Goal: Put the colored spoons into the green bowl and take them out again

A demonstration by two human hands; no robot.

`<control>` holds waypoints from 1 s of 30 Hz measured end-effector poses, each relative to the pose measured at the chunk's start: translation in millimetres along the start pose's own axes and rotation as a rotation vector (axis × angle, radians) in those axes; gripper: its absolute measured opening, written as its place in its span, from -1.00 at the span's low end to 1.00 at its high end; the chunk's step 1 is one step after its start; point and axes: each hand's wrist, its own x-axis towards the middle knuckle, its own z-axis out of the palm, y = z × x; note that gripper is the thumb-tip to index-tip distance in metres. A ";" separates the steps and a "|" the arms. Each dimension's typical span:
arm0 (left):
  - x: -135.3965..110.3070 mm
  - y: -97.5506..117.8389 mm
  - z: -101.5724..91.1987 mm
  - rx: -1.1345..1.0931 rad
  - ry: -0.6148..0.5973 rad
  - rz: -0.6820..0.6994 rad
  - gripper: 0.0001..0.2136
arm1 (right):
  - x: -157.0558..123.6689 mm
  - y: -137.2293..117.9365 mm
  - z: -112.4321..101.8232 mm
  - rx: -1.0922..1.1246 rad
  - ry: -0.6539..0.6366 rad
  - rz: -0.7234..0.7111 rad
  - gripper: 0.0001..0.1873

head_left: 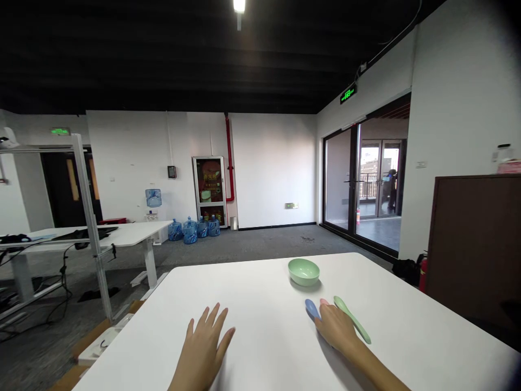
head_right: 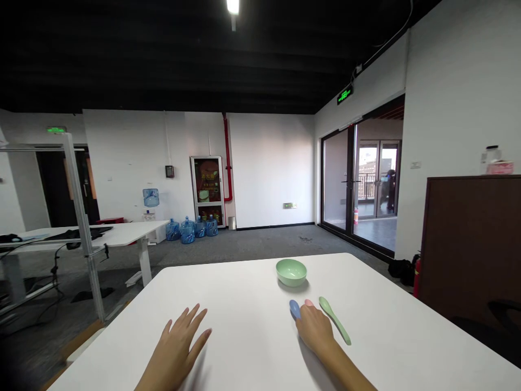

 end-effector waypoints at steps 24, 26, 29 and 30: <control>-1.9 -3.6 0.2 0.008 -0.015 -0.012 -0.47 | -0.8 -52.8 21.5 0.004 0.003 -0.076 -0.72; -2.4 -2.9 -1.4 0.014 -0.025 -0.014 -0.47 | -2.6 -53.2 20.4 0.008 0.006 -0.078 -0.72; -2.4 -1.9 -3.5 0.013 -0.027 -0.015 -0.46 | -6.1 -52.8 16.4 0.027 0.011 -0.071 -0.70; -2.3 -1.6 -4.0 0.011 -0.026 -0.015 -0.46 | -7.2 -52.0 14.5 0.038 0.013 -0.066 -0.68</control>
